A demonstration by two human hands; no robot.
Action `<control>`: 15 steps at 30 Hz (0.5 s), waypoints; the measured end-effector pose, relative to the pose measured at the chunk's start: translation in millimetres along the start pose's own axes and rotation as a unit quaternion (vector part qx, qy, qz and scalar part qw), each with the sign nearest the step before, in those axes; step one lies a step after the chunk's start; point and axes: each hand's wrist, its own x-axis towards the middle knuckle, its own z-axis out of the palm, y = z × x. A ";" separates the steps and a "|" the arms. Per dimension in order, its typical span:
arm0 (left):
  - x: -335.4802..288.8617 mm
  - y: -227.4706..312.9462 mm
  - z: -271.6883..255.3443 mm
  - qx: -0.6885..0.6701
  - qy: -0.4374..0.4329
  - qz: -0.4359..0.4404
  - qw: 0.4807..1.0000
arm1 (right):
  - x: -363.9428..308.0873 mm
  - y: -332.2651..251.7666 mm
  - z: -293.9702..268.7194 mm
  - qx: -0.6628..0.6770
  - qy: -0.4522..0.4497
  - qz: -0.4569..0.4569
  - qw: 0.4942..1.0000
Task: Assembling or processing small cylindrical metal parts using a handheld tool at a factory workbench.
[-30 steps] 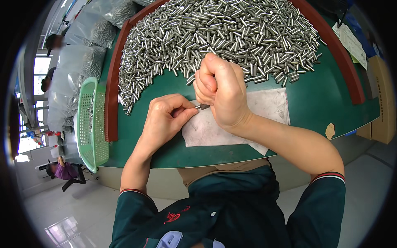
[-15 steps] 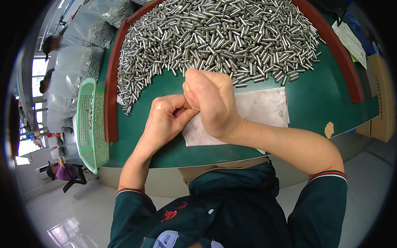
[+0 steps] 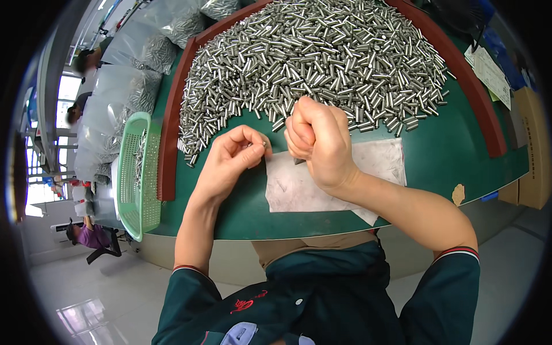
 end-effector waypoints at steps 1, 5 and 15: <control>0.7 0.6 -5.6 -0.127 -0.028 -0.041 0.991 | -1.1 1.4 -0.4 -0.013 -0.002 0.000 1.000; 6.4 -3.5 -17.5 -0.246 -0.023 -0.060 0.967 | -0.7 0.4 0.3 -0.003 -0.007 0.016 1.000; 18.3 -2.7 -29.9 -0.152 0.078 -0.004 0.985 | 2.8 -0.3 -1.2 -0.010 0.010 0.017 1.000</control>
